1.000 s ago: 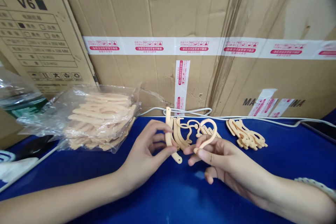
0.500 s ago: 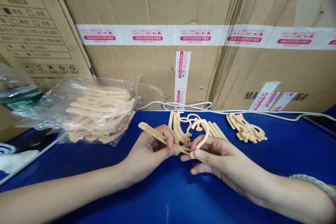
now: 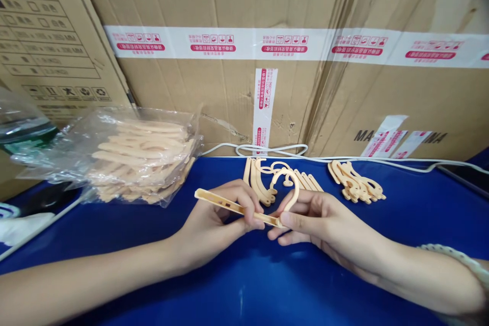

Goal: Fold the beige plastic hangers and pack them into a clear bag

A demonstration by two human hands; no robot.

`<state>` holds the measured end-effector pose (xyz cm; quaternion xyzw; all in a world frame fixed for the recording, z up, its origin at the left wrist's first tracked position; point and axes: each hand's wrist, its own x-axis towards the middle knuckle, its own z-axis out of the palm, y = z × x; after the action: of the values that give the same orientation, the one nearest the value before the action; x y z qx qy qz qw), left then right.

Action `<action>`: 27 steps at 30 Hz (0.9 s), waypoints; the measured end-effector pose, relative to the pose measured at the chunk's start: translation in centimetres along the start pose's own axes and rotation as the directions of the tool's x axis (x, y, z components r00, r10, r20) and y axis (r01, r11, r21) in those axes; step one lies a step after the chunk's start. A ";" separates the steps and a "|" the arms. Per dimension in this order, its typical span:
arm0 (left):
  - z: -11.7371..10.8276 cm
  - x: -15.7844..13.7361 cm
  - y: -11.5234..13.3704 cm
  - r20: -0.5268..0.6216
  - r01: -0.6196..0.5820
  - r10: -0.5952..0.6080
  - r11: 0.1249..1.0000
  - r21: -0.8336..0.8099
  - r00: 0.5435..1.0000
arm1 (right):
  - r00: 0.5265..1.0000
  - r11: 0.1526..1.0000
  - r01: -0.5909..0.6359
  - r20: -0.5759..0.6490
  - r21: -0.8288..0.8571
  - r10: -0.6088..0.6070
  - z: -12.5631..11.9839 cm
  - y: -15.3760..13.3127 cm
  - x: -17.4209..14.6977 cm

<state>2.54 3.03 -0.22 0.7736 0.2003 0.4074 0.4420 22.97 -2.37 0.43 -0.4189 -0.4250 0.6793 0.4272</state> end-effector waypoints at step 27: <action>0.8 -0.8 0.6 -0.065 0.066 -0.067 0.998 -0.017 0.996 | 0.989 0.981 0.143 -0.002 -0.128 -0.145 0.7 0.2 -0.6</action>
<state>2.74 1.78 -0.34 0.7497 0.2372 0.4189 0.4541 22.43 -3.11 0.55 -0.4173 -0.4944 0.6156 0.4500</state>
